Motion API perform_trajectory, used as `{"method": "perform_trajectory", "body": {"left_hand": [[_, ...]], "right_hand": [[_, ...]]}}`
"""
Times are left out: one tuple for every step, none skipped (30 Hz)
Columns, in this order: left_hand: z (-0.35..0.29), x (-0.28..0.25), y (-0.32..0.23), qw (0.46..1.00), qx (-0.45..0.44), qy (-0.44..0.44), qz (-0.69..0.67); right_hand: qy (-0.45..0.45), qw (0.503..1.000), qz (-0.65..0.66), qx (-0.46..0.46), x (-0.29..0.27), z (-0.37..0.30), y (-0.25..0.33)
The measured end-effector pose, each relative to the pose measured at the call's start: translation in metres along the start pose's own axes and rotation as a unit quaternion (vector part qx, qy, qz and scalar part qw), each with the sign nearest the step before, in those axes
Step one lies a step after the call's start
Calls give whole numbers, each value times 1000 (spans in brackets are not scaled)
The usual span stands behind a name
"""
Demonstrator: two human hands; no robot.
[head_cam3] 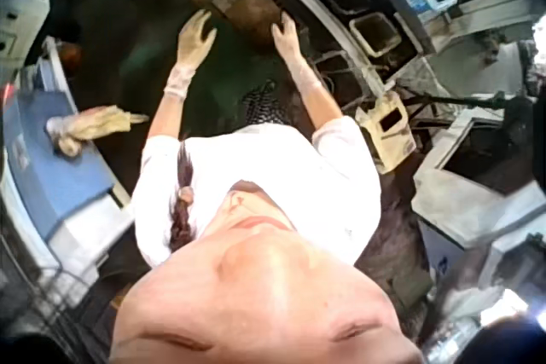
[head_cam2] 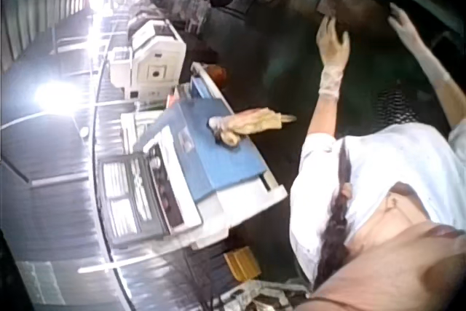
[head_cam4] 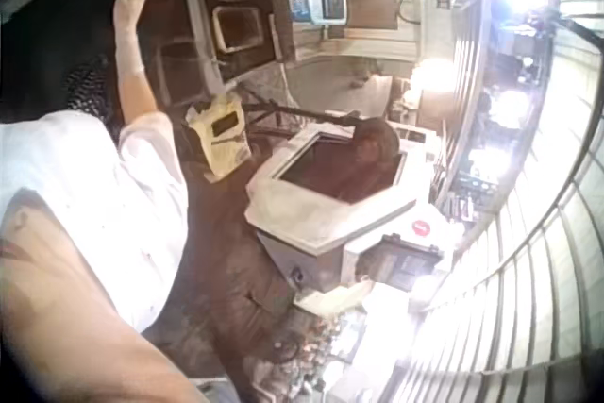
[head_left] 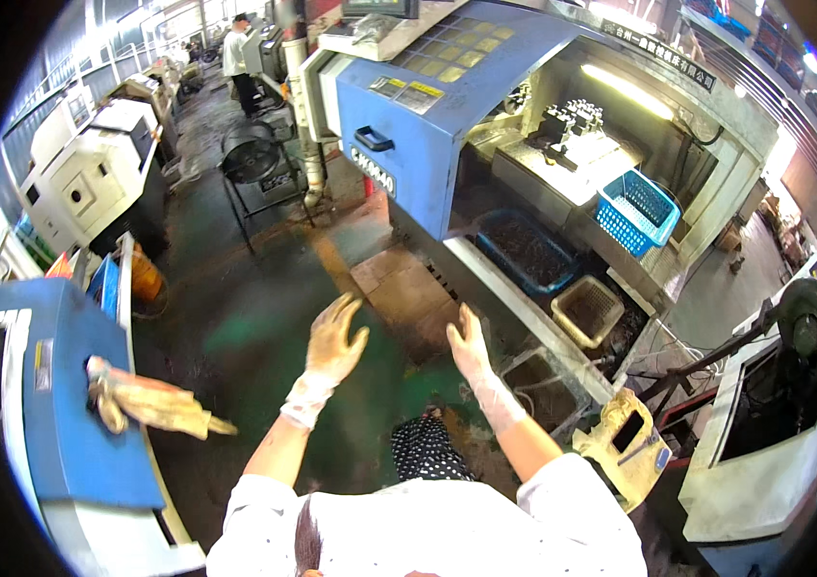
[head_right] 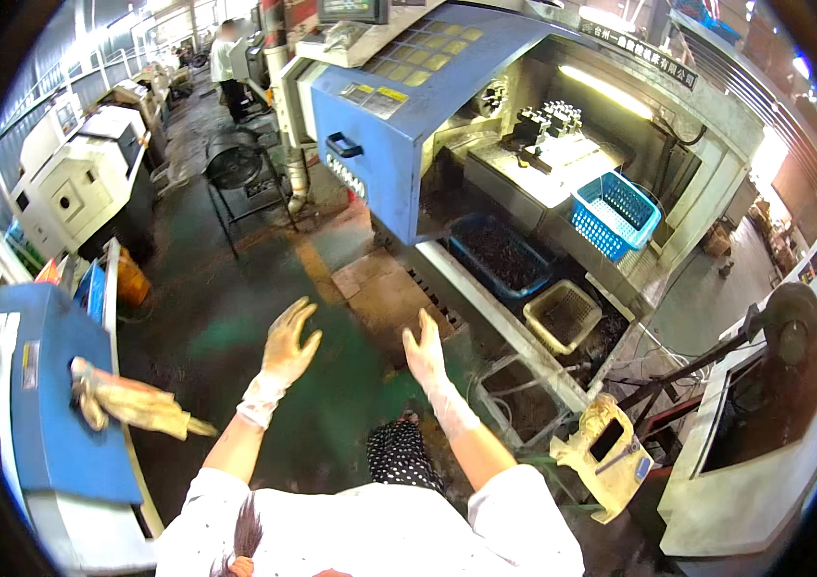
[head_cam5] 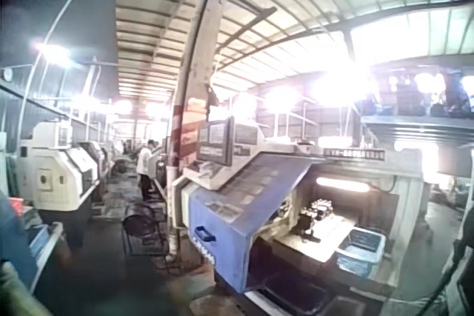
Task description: The person operates a CNC lathe, repeatedly opening the safety door, loading metal parts into the chuck, and closing the door. They also use a brush to clear metal shavings from the machine bed and place finished parts into a red basket.
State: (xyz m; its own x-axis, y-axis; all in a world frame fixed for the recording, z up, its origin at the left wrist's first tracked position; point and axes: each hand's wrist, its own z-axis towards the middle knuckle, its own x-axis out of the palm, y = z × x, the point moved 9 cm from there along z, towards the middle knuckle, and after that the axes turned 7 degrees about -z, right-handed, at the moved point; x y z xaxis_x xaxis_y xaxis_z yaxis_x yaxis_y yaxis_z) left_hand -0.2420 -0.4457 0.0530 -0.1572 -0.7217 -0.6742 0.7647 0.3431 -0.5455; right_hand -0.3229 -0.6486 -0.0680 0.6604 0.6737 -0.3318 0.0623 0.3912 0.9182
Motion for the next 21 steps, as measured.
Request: {"method": "perform_trajectory", "body": {"left_hand": [[31,16,-12,999,27,5,-32],[58,30,-21,998,51,-8,-22],[89,40,-34,996,83,-24,-14],[117,51,-42,994,100,-35,-23],[142,69,-57,991,123,-33,-39],[164,74,-59,990,124,-45,-55],[181,81,-57,989,121,-41,-77],[198,89,-52,990,114,-45,-74],[217,93,-46,990,108,-53,-70],[231,88,-46,990,114,-60,-54],[247,91,-41,989,113,-75,-57],[263,97,-36,987,123,-87,-49],[279,102,-27,985,132,-104,-38],[290,105,-18,979,144,-135,-55],[298,101,-8,970,161,-175,-40],[300,101,3,964,169,-196,-52],[302,100,9,956,187,-219,-63],[307,99,14,951,192,-233,-66],[307,97,20,948,192,-244,-67],[311,97,25,953,189,-224,-72],[314,95,28,954,194,-216,-68]], "right_hand": [[-10,1000,4,7,6,37,-6],[-16,1000,9,13,15,73,-12],[-16,999,10,36,20,111,-8],[-26,998,-28,46,24,145,-3],[-97,995,24,8,23,179,-28],[-98,995,20,24,36,199,-32],[-96,995,10,38,49,210,-37],[-83,995,-13,45,59,218,-38],[-64,997,-30,41,70,223,-31],[-41,998,-44,30,79,222,-19],[-17,998,-62,19,83,220,-16],[8,997,-80,3,85,217,-12],[35,995,-96,-18,87,215,-8],[57,991,-115,-37,81,213,-6],[66,988,-130,-54,73,214,-1],[64,984,-149,-68,61,219,1],[48,980,-171,-84,44,230,5],[18,975,-201,-97,24,243,9],[-12,966,-230,-115,9,260,11],[-44,956,-260,-131,-5,276,14],[-72,941,-295,-149,-15,303,19]]}}
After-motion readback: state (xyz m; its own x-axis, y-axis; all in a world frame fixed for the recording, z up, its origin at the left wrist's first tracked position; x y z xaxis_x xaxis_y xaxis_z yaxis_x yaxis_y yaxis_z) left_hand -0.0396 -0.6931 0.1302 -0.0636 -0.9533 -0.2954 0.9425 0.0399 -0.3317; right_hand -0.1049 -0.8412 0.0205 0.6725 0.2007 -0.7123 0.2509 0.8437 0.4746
